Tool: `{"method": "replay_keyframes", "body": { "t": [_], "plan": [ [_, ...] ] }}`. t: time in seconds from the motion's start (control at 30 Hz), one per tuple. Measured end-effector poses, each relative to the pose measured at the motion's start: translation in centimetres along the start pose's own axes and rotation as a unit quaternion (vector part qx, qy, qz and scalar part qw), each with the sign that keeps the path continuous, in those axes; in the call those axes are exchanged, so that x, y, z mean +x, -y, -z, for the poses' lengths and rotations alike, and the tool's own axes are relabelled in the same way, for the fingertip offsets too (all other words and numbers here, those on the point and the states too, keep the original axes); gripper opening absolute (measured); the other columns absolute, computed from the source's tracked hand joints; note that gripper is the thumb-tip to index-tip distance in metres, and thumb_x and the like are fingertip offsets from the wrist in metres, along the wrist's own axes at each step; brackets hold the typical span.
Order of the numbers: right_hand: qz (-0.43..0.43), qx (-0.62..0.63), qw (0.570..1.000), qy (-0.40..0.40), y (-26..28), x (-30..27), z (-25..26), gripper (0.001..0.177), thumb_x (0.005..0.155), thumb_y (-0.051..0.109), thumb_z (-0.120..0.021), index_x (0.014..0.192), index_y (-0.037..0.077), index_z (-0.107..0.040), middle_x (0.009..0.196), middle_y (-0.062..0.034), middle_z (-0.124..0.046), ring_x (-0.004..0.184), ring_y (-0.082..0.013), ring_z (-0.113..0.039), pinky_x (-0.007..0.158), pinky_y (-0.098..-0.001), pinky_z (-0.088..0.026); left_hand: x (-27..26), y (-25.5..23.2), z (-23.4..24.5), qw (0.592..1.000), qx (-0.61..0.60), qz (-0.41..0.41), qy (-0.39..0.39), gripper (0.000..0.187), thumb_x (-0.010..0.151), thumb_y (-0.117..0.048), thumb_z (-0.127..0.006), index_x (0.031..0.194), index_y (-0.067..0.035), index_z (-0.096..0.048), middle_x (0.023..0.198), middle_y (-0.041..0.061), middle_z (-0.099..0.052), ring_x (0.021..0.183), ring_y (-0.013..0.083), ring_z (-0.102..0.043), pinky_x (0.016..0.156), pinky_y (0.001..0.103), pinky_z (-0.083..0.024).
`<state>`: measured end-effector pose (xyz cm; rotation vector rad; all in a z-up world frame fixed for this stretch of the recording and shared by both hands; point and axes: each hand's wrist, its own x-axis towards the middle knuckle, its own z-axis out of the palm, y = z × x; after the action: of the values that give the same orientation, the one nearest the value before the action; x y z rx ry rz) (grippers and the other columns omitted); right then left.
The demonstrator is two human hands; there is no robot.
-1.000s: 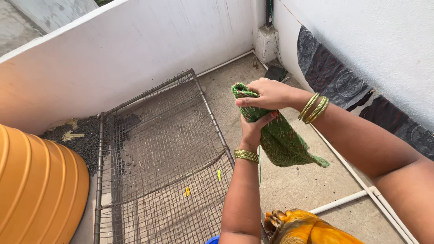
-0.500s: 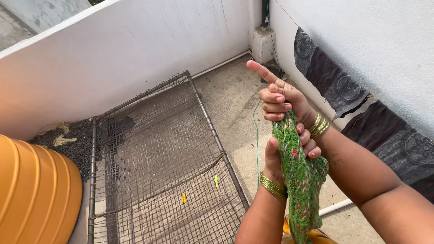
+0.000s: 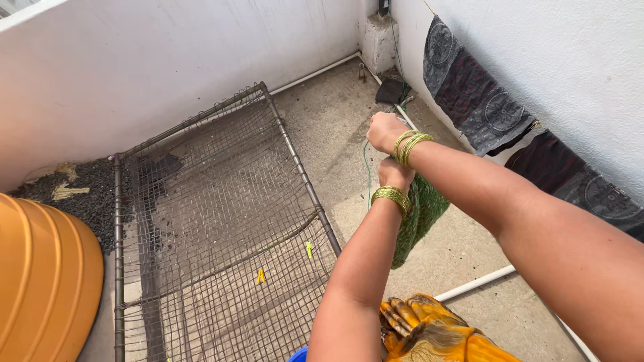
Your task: The person wrings out a pink mat and a green mat by hand over a blue bucket and shakes them out.
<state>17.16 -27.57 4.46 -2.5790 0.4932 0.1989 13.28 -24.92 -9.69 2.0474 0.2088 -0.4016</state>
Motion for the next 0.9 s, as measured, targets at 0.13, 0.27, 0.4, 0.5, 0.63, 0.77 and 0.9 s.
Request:
{"method": "replay_keyframes", "body": {
  "t": [0.13,0.27,0.4,0.5,0.63,0.77,0.9],
  "plan": [
    [-0.051,-0.033,0.998,0.007,-0.9,1.1,-2.4,0.033,0.094,0.014,-0.055,0.119,-0.002,-0.07,0.126,-0.0298,-0.066,0.118,-0.0427,-0.065,0.101,-0.0489,-0.053,-1.2,0.8,-0.1,0.999,-0.031,0.014,0.04,0.033,0.077,-0.031,-0.078,0.093,-0.002,-0.076,0.089,0.015,-0.076,0.079,0.0242,-0.07,0.069,0.044,-0.054],
    [0.052,0.16,0.983,0.075,-4.3,2.6,-0.7,0.032,0.094,0.018,-0.064,0.121,0.0,-0.064,0.108,-0.0246,-0.067,0.101,-0.0425,-0.07,0.092,-0.0535,-0.054,-3.2,-1.0,2.9,0.984,-0.146,-0.046,0.087,0.031,0.079,-0.029,-0.081,0.089,0.0,-0.073,0.084,0.01,-0.072,0.075,0.0202,-0.065,0.069,0.04,-0.05],
    [0.125,0.475,0.834,0.253,-8.1,0.3,4.9,0.05,0.088,0.032,-0.078,0.128,0.026,-0.051,0.103,-0.003,-0.075,0.106,-0.0204,-0.073,0.098,-0.0435,-0.056,-4.9,-4.8,8.5,0.877,-0.365,-0.155,0.27,0.029,0.076,-0.012,-0.077,0.1,-0.002,-0.065,0.091,0.008,-0.069,0.079,0.0209,-0.069,0.074,0.039,-0.058],
    [0.248,0.344,0.854,0.301,-7.8,-3.4,7.6,0.051,0.093,0.037,-0.071,0.119,-0.006,-0.075,0.089,-0.0086,-0.067,0.093,-0.0268,-0.061,0.078,-0.0419,-0.049,-6.3,-8.2,10.9,0.842,-0.4,-0.183,0.312,0.041,0.075,-0.013,-0.079,0.111,-0.004,-0.062,0.099,0.009,-0.069,0.09,0.0212,-0.069,0.081,0.039,-0.059],
    [0.37,0.479,0.765,0.219,-5.3,-7.9,11.3,0.041,0.097,0.038,-0.07,0.111,-0.001,-0.068,0.115,-0.0123,-0.075,0.116,-0.022,-0.067,0.1,-0.0391,-0.054,-7.7,-8.8,13.4,0.846,-0.335,-0.214,0.355,0.059,0.082,-0.035,-0.082,0.127,-0.002,-0.063,0.116,0.008,-0.07,0.112,0.0179,-0.066,0.093,0.033,-0.055],
    [0.249,0.601,0.756,0.08,-2.5,-10.6,11.3,0.035,0.097,0.035,-0.074,0.108,0.003,-0.063,0.096,-0.0118,-0.07,0.089,-0.0261,-0.075,0.079,-0.0388,-0.062,-10.8,-5.7,13.3,0.755,-0.336,-0.292,0.482,0.077,0.073,-0.035,-0.095,0.134,-0.004,-0.059,0.124,0.009,-0.069,0.116,0.0214,-0.065,0.099,0.033,-0.055],
    [0.218,0.284,0.918,-0.169,-0.7,-12.0,9.3,0.047,0.096,0.042,-0.074,0.115,0.001,-0.064,0.098,-0.014,-0.075,0.092,-0.0259,-0.074,0.08,-0.0382,-0.06,-13.9,-5.8,11.2,0.807,-0.38,-0.243,0.38,0.065,0.074,-0.019,-0.088,0.128,0.001,-0.057,0.109,0.01,-0.068,0.1,0.0236,-0.066,0.087,0.037,-0.055]
  ]
}}
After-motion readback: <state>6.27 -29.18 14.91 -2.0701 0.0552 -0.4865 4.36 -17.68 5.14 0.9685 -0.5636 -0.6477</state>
